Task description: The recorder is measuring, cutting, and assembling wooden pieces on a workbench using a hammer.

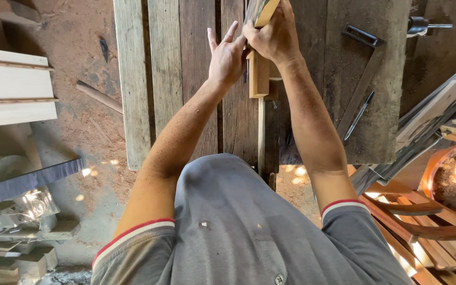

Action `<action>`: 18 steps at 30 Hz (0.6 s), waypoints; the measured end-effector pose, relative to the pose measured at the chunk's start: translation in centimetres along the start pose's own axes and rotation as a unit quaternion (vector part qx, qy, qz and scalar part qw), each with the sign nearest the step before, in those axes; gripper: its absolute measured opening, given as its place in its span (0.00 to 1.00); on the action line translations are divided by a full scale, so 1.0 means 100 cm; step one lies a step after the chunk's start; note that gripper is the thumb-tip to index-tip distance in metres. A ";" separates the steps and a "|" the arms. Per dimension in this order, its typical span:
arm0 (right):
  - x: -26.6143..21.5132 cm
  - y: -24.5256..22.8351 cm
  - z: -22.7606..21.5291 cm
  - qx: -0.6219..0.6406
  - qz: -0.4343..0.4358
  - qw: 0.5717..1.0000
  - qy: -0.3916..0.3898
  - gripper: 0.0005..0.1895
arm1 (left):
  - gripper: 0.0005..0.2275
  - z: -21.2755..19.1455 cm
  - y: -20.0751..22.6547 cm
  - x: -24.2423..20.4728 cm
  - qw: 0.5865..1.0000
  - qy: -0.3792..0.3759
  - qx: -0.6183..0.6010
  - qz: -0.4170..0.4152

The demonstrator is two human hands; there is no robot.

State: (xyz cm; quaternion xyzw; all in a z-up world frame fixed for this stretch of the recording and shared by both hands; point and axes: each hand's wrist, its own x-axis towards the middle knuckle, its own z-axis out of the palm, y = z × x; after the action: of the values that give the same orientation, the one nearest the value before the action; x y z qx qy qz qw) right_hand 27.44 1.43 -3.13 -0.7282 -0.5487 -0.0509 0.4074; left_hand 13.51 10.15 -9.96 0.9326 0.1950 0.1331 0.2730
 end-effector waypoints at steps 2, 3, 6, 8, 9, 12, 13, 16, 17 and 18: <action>-0.001 0.006 0.002 -0.007 0.015 1.000 -0.021 0.12 | 0.16 -0.006 0.004 0.001 1.000 -0.010 0.003 -0.001; -0.004 0.012 0.007 -0.007 0.016 1.000 -0.021 0.12 | 0.16 -0.004 0.002 0.002 1.000 -0.011 0.003 0.000; -0.013 0.023 0.015 0.004 0.057 0.997 -0.053 0.11 | 0.11 0.009 -0.006 0.001 0.998 -0.052 0.024 -0.024; -0.010 0.019 0.013 -0.030 0.008 0.999 -0.027 0.15 | 0.15 0.025 -0.017 0.002 0.999 0.005 0.032 0.010; -0.004 0.018 0.011 -0.031 0.005 0.999 -0.024 0.15 | 0.15 0.016 -0.013 0.006 0.999 0.009 0.034 0.012; -0.002 0.015 0.010 -0.019 -0.003 1.000 -0.013 0.15 | 0.15 0.006 -0.003 0.005 0.999 -0.029 0.029 -0.016; -0.001 0.017 0.011 -0.003 0.024 0.999 -0.026 0.14 | 0.13 0.007 -0.004 0.007 0.999 -0.027 0.021 -0.019; 0.001 0.022 0.014 0.005 0.050 0.998 -0.039 0.13 | 0.14 0.016 -0.013 0.012 0.999 -0.024 0.030 -0.021; 0.002 0.024 0.016 -0.002 0.049 0.998 -0.039 0.12 | 0.15 0.020 -0.017 0.014 0.998 -0.024 0.047 -0.018; 0.002 0.024 0.016 -0.002 0.049 0.998 -0.040 0.12 | 0.15 0.017 -0.015 0.014 0.998 -0.024 0.046 -0.018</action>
State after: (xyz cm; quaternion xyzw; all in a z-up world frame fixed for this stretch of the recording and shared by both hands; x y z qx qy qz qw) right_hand 28.98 2.50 -5.36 -0.7567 -0.5278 -0.0030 0.3859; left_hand 14.94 11.15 -12.03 0.9434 0.2115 0.0965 0.2364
